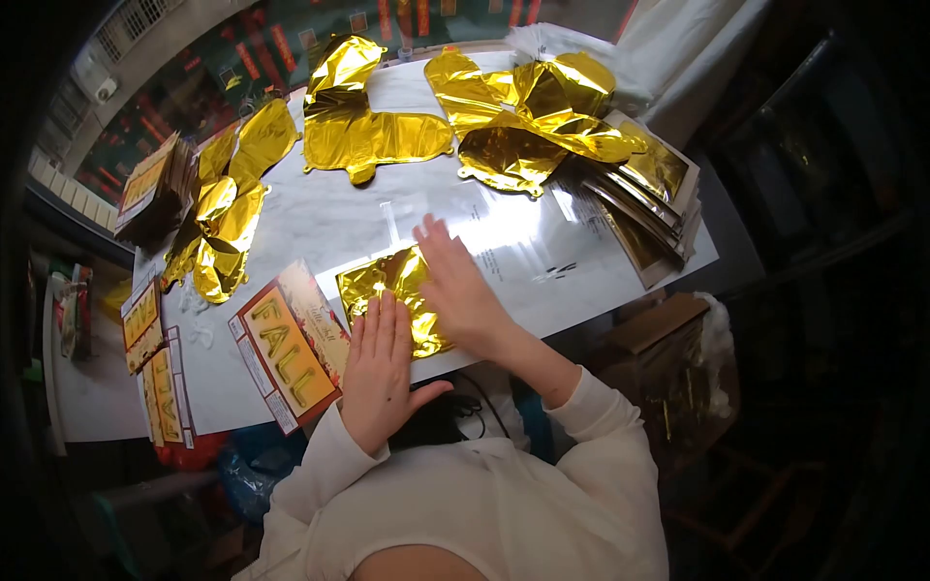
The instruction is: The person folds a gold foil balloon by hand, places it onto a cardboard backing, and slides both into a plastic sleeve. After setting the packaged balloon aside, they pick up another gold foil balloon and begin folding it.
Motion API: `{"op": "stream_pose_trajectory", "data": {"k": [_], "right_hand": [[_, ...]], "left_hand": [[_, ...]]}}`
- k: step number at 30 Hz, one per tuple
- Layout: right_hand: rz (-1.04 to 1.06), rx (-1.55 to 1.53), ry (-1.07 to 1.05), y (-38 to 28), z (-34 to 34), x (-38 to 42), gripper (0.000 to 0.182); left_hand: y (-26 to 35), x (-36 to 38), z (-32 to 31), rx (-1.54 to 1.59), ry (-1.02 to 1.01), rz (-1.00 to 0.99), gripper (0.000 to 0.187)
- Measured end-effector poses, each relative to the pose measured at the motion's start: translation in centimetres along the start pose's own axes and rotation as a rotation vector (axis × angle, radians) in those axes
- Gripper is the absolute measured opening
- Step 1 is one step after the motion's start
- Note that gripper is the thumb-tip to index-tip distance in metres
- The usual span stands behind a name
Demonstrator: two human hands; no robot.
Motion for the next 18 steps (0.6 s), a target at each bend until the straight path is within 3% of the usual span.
{"op": "stream_pose_trajectory", "data": {"k": [1, 2, 3, 5, 8, 11, 17, 18], "right_hand": [[-0.064, -0.206, 0.180, -0.1, 1.8, -0.1, 0.048], [0.023, -0.108, 0.334, -0.9, 2.7, 0.2, 0.039], [0.031, -0.108, 0.337, -0.8, 3.7, 1.3, 0.039], [0.163, 0.255, 0.039, -0.9, 5.2, 4.0, 0.036], [0.103, 0.379, -0.109, -4.6, 4.6, 5.5, 0.039], [0.146, 0.383, -0.063, -4.2, 3.5, 7.5, 0.046], [0.341, 0.410, -0.010, -2.8, 3.3, 9.8, 0.037], [0.397, 0.389, -0.008, -3.4, 3.8, 9.7, 0.034]], "left_hand": [[0.1, 0.0, 0.1, 0.014, -0.004, 0.004, 0.114], [0.0, 0.1, 0.2, 0.025, -0.012, 0.008, 0.112], [0.0, 0.1, 0.3, 0.021, -0.005, 0.007, 0.112], [-0.1, 0.1, 0.5, 0.069, -0.007, 0.015, 0.106], [-0.3, 0.2, 0.4, 0.039, -0.004, -0.007, 0.104], [-0.2, 0.5, 0.5, 0.065, 0.002, -0.010, 0.099], [-0.6, 2.0, 1.4, 0.105, -0.052, -0.096, 0.094], [-0.4, 1.9, 2.0, 0.120, -0.006, -0.109, 0.079]]}}
Point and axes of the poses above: each hand's wrist, its own x-axis away from the middle knuckle, its own z-axis out of the back of the hand, y = z × x, the point moved 1 cm from there along -x, towards the middle knuckle, and after that the axes turned 5 degrees about y, right-handed, at the moved point
